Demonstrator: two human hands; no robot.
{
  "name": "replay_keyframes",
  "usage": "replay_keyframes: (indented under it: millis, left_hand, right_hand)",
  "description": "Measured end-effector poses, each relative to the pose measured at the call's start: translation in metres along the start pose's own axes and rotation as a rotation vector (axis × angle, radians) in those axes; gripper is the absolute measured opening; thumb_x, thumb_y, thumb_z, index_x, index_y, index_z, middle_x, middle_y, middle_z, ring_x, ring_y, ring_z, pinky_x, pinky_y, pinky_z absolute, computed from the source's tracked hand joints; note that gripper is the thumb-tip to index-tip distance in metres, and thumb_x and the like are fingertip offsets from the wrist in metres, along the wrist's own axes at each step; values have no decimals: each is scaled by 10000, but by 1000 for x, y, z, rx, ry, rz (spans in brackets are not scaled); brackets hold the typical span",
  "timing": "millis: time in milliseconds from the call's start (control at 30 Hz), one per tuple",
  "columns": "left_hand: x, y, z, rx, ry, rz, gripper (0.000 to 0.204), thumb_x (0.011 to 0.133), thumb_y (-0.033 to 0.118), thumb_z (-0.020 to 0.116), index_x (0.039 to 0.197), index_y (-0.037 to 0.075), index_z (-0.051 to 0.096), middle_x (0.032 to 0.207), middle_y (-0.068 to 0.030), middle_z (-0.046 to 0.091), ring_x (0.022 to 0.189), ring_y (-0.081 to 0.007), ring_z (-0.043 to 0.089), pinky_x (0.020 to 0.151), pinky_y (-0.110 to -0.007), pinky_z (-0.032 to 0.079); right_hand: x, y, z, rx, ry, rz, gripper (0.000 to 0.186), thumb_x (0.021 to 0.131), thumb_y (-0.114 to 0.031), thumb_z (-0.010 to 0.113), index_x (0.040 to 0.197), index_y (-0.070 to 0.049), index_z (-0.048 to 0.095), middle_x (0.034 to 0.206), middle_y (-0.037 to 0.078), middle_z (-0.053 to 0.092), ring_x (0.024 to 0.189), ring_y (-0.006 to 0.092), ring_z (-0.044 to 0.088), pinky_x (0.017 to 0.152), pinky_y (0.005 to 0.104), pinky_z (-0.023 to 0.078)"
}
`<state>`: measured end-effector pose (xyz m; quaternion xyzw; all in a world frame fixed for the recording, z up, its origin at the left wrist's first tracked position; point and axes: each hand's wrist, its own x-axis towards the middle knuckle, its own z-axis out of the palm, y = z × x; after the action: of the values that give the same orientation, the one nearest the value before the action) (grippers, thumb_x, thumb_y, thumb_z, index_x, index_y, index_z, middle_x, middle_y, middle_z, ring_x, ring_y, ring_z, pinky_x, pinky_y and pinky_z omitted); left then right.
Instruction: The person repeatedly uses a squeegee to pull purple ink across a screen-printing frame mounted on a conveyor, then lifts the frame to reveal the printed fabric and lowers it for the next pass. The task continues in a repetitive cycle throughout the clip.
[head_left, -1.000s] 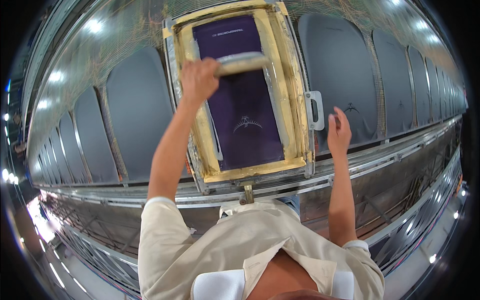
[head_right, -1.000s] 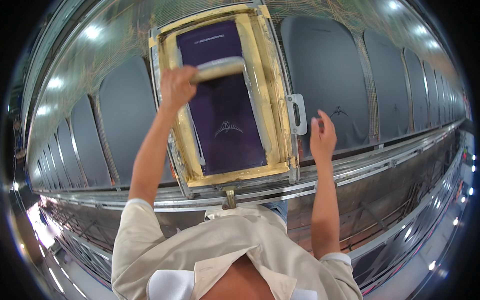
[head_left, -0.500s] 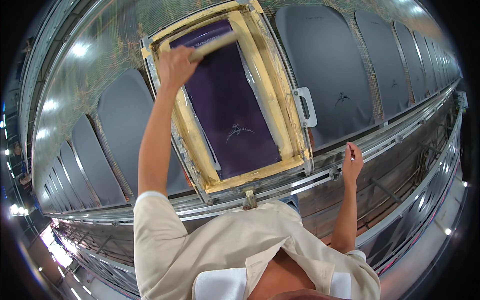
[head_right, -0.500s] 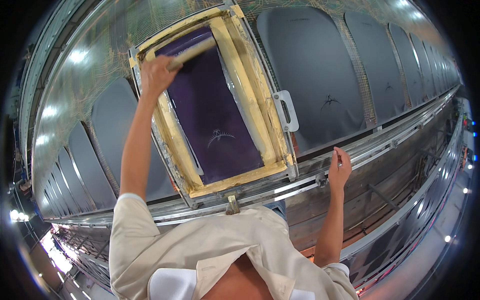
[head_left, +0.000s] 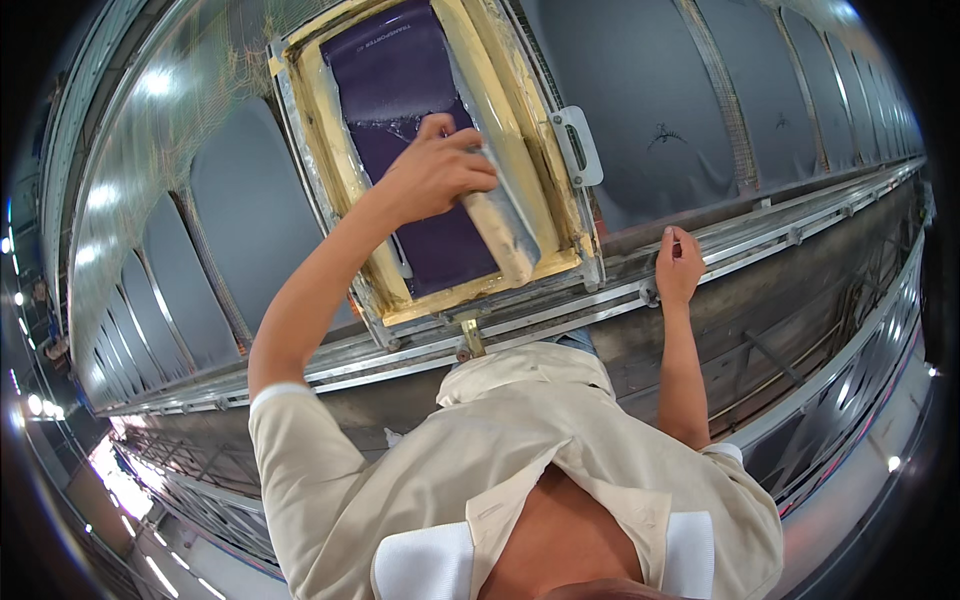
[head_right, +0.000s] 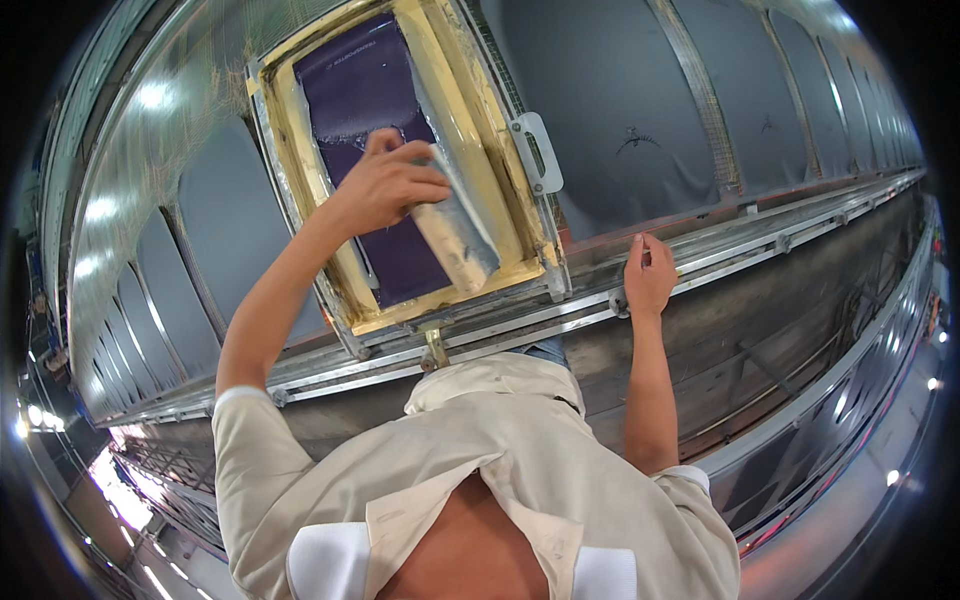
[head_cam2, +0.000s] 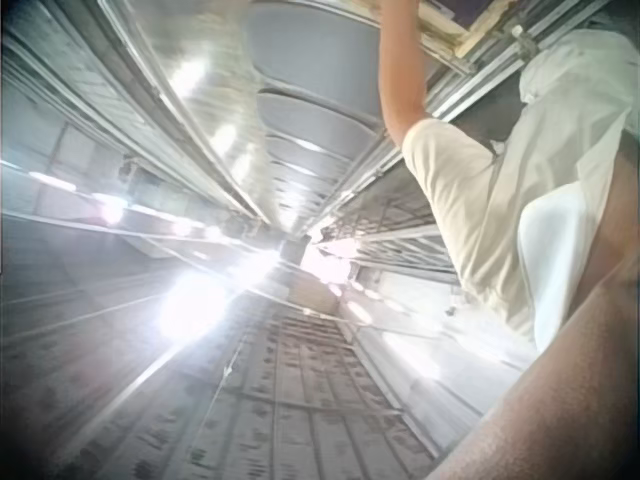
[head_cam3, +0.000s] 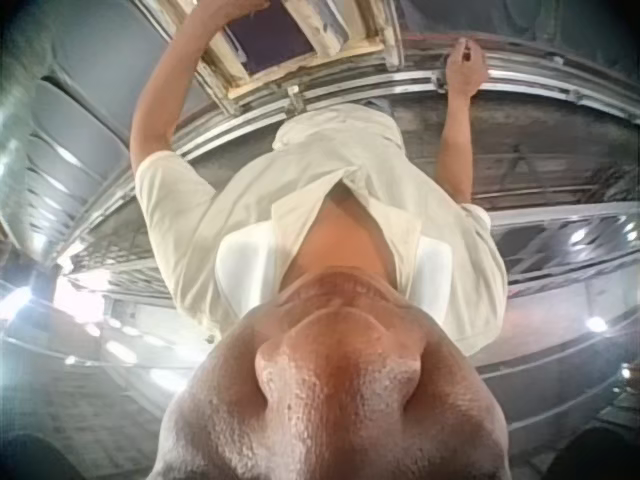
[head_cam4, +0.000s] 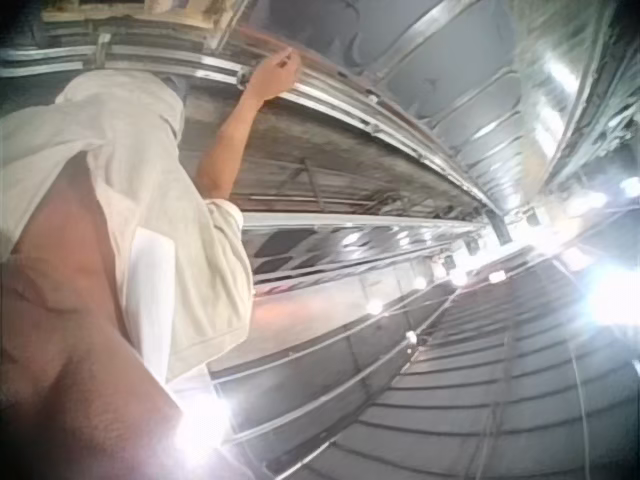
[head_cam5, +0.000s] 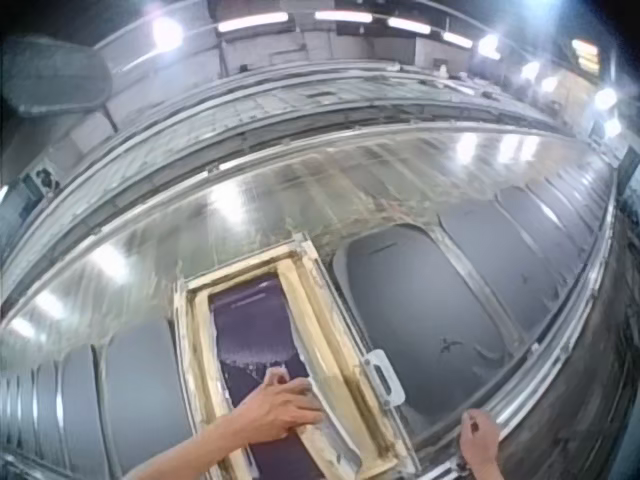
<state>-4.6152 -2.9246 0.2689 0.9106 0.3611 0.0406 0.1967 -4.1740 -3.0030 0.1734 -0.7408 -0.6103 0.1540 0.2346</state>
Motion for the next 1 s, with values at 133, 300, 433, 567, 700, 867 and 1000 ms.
replay_keyframes:
  millis: [133, 300, 433, 567, 700, 867, 1000]
  left_hand:
    - [31, -4, 26, 51, 41, 38, 372, 705, 42, 798, 1037, 202, 749, 1152, 93, 728, 1229, -190, 547, 1020, -468, 289]
    - [-17, -2, 22, 113, 39, -78, 217, 769, 76, 752, 933, 218, 750, 1027, 90, 718, 1117, -162, 565, 1001, -461, 312]
    - [-76, -9, -1, 101, -15, -359, 380, 653, 62, 830, 1011, 165, 753, 1000, 51, 742, 1036, -191, 625, 981, -437, 369]
    - [-77, -43, -29, -11, 364, -555, 252, 696, 86, 829, 939, 128, 778, 862, -17, 750, 853, -247, 673, 846, -404, 471]
    - [-53, -127, -46, 19, 433, -677, 159, 763, 236, 838, 876, 154, 761, 771, -58, 718, 775, -287, 676, 795, -437, 486]
    - [-28, -221, -79, 63, 489, -768, 280, 750, 348, 861, 894, 135, 751, 711, -110, 691, 746, -333, 684, 735, -473, 527]
    - [-14, -270, -80, 95, 376, -855, 326, 753, 374, 852, 977, 150, 775, 777, -107, 727, 793, -345, 700, 758, -470, 543]
  right_hand:
    - [-1, -1, -5, -24, -49, -14, 203, 988, -220, 641, 1045, -46, 731, 962, 114, 716, 797, 272, 673, 716, 392, 531]
    - [-5, 11, -3, 39, -57, 11, 197, 981, -193, 663, 1084, -42, 738, 999, 114, 727, 846, 258, 682, 732, 361, 530]
    - [41, -49, 6, 353, -120, -43, 198, 964, -142, 692, 1124, -35, 740, 1032, 108, 735, 882, 198, 683, 754, 309, 530]
    - [134, -234, 33, 588, -461, -527, 302, 926, -156, 728, 1199, -27, 709, 1102, 132, 733, 988, 238, 704, 867, 328, 545]
    - [215, -348, 117, 272, -570, -1045, 520, 867, -418, 768, 1237, -63, 686, 1148, 144, 730, 1044, 360, 695, 924, 447, 551]
    - [294, -429, 193, -233, -797, -966, 449, 839, -372, 791, 1160, -69, 710, 1033, 169, 744, 992, 360, 705, 869, 436, 555]
    - [327, -439, 234, -250, -714, -1016, 385, 821, -343, 808, 1079, -64, 744, 928, 174, 750, 930, 358, 722, 833, 446, 564]
